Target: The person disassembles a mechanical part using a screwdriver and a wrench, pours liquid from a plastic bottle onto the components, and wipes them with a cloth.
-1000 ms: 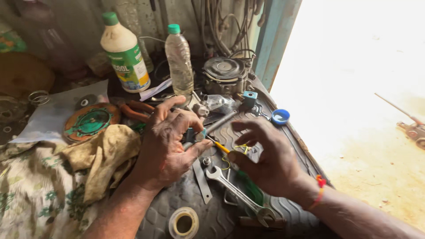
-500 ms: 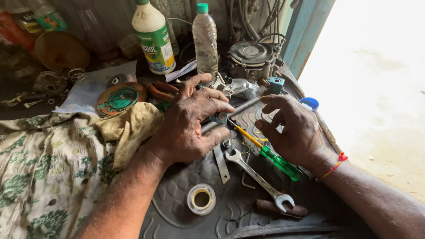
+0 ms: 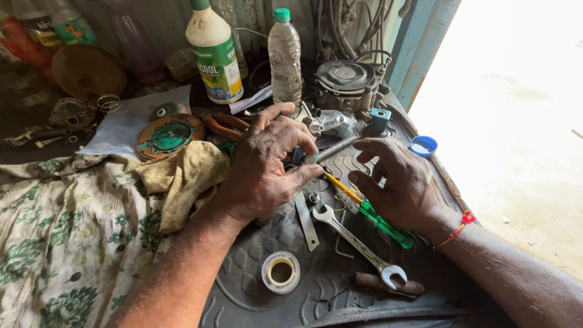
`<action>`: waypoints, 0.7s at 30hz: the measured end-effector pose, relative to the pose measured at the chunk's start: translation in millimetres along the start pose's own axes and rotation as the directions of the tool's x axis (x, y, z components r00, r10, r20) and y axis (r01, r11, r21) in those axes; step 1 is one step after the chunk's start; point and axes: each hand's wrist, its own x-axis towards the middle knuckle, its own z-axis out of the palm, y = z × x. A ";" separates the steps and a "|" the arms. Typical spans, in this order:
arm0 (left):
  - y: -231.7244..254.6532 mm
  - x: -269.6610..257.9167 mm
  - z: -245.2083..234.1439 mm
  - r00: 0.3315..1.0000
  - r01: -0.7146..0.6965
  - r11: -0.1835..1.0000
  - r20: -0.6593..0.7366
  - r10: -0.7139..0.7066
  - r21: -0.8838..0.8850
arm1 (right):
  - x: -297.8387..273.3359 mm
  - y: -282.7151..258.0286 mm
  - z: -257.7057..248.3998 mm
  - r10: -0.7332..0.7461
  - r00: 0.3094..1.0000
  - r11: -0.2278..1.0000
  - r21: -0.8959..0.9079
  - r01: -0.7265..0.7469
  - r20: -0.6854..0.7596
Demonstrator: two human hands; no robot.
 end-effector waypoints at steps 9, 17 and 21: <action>-0.6 -1.2 -2.9 0.997 -0.073 0.997 0.011 0.073 0.004 | -1.6 2.4 0.9 0.007 1.000 1.000 0.007 -0.007 0.009; 0.2 -1.6 -1.9 0.997 -0.067 0.998 0.024 0.067 0.017 | -2.7 4.6 0.6 -0.010 1.000 1.000 0.003 0.010 -0.006; -1.6 -1.0 -2.0 0.999 -0.047 0.997 0.019 0.046 0.057 | -1.3 3.0 -0.2 -0.014 1.000 1.000 0.022 0.014 -0.017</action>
